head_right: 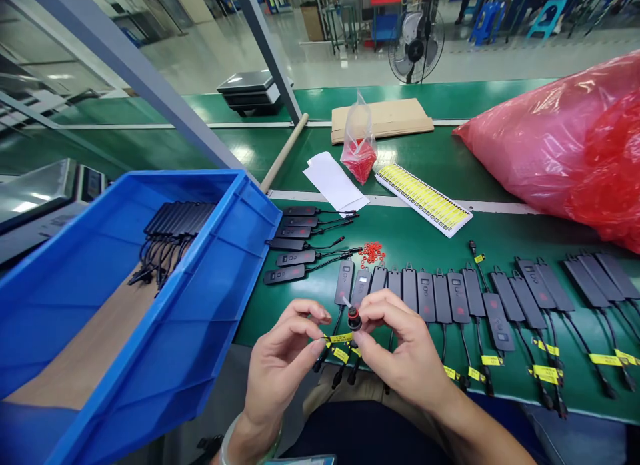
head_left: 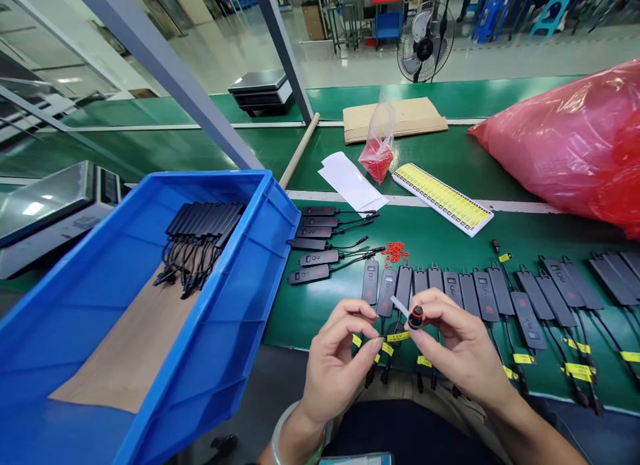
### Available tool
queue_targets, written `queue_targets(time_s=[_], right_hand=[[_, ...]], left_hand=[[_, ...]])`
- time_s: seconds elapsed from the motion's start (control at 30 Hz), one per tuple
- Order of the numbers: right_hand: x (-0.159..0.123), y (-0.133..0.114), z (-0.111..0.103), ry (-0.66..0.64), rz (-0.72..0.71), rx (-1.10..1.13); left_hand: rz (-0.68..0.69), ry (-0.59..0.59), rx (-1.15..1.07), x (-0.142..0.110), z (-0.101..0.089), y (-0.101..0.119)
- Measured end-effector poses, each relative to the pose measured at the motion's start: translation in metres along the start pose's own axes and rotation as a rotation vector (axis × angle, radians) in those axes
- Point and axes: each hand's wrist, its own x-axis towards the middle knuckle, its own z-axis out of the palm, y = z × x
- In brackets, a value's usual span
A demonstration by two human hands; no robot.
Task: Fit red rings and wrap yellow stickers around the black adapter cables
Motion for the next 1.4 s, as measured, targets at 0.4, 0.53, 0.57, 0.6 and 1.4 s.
queue_targets(time_s=[0.4,0.53,0.57,0.6,1.4], right_hand=[[-0.001,0.001,0.007,0.048,-0.023,-0.029],[-0.002,0.003,0.008,0.054,-0.041,0.005],[-0.002,0.004,0.008,0.054,-0.039,0.014],[-0.003,0.004,0.008,0.053,-0.035,0.023],[-0.004,-0.001,-0.009,-0.109,0.201,0.218]], left_hand=[[0.113,-0.072,0.125,0.007,-0.012,0.006],[0.082,-0.071,0.023,0.010,-0.011,-0.004],[0.078,-0.109,0.010,0.010,-0.009,-0.007],[0.076,-0.155,0.006,0.010,-0.007,-0.009],[0.126,-0.122,-0.084,0.001,0.002,-0.014]])
